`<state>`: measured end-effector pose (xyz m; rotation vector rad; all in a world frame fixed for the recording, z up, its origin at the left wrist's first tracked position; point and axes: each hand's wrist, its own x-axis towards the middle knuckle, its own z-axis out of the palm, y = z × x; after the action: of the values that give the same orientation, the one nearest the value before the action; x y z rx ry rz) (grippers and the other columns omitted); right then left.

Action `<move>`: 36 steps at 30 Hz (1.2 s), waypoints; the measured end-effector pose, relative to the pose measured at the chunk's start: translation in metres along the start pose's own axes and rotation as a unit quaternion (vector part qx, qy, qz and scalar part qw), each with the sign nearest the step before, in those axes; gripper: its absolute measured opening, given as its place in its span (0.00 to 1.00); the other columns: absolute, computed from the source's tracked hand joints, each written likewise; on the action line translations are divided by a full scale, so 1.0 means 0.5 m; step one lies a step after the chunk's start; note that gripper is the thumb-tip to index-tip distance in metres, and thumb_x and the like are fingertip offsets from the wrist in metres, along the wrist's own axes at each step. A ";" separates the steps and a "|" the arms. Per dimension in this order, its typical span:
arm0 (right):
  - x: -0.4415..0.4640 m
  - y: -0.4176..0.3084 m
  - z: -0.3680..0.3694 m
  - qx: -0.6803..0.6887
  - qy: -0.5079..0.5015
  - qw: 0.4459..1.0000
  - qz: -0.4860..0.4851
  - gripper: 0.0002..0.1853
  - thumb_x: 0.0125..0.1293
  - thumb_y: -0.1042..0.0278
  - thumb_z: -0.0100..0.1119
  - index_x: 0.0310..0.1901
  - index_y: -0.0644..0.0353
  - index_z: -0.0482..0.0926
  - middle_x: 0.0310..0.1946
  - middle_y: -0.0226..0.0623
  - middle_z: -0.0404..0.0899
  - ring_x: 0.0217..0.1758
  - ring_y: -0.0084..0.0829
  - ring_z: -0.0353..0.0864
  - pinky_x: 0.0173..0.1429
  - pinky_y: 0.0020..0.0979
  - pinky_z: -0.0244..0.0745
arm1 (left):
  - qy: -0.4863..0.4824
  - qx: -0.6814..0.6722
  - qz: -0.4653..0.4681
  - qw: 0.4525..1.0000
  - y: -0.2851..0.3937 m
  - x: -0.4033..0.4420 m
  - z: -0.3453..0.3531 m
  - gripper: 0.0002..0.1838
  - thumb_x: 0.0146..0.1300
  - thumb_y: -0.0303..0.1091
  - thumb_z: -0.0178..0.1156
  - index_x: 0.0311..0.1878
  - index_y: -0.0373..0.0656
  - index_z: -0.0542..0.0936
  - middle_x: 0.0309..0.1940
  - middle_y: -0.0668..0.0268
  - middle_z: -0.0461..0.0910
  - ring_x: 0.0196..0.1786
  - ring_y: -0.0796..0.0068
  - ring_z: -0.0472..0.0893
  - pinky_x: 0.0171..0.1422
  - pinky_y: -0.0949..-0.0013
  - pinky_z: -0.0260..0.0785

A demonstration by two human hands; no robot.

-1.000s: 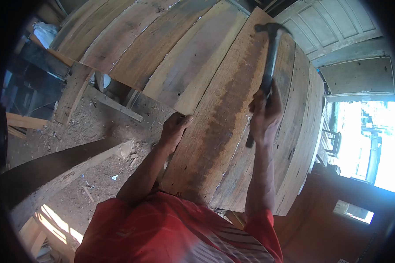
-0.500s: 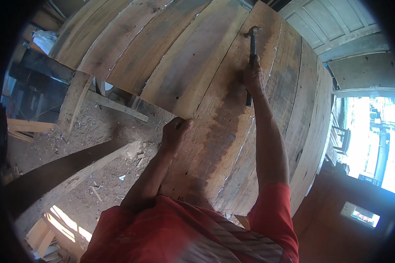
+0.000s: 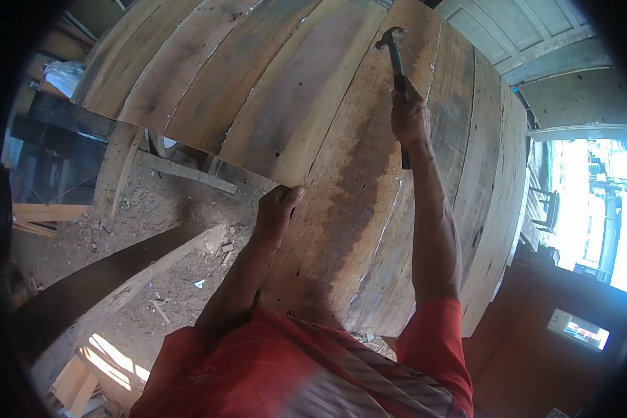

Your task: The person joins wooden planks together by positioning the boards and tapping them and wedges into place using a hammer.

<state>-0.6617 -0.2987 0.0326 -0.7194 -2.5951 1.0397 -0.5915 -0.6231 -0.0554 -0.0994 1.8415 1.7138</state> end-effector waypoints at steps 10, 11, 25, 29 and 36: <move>-0.113 -0.034 0.036 -0.068 -0.038 0.997 0.023 0.26 0.80 0.60 0.52 0.76 0.52 0.68 0.29 0.43 0.81 0.27 0.31 0.76 0.35 0.40 0.74 | 0.008 -0.010 0.032 0.999 -0.008 0.005 0.005 0.20 0.69 0.47 0.65 0.41 0.35 0.84 0.27 0.71 0.77 0.32 0.81 0.71 0.40 0.69 0.66; -0.138 -0.049 0.026 -0.053 -0.022 0.998 0.012 0.26 0.80 0.60 0.52 0.76 0.52 0.68 0.30 0.42 0.81 0.27 0.30 0.76 0.35 0.39 0.74 | 0.003 -0.002 0.036 0.999 -0.014 0.004 0.001 0.20 0.69 0.47 0.65 0.42 0.33 0.84 0.30 0.67 0.80 0.34 0.79 0.73 0.41 0.67 0.68; -0.337 -0.050 0.001 0.030 0.055 0.997 0.052 0.27 0.82 0.60 0.52 0.78 0.55 0.65 0.27 0.23 0.70 0.25 0.14 0.67 0.28 0.25 0.68 | -0.010 -0.020 0.020 1.000 0.003 0.000 -0.005 0.23 0.68 0.46 0.67 0.48 0.30 0.83 0.36 0.60 0.86 0.39 0.75 0.80 0.48 0.66 0.73; -0.351 -0.061 -0.002 0.010 0.075 0.996 0.036 0.26 0.81 0.63 0.52 0.77 0.55 0.67 0.27 0.26 0.69 0.24 0.17 0.67 0.28 0.26 0.66 | -0.010 -0.025 0.033 0.999 -0.014 0.008 -0.002 0.23 0.68 0.46 0.67 0.48 0.30 0.84 0.37 0.59 0.86 0.39 0.74 0.81 0.48 0.66 0.74; -0.349 -0.054 0.015 -0.048 -0.025 0.995 0.085 0.27 0.81 0.64 0.50 0.78 0.54 0.65 0.33 0.42 0.82 0.31 0.25 0.78 0.35 0.34 0.74 | -0.021 -0.021 0.011 1.000 -0.001 0.012 -0.003 0.23 0.68 0.46 0.68 0.49 0.31 0.84 0.39 0.58 0.86 0.41 0.73 0.82 0.49 0.66 0.73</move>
<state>-0.5267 -0.4125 0.0375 -0.9636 -2.6806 0.9970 -0.5968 -0.6226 -0.0589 -0.0606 1.7839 1.7562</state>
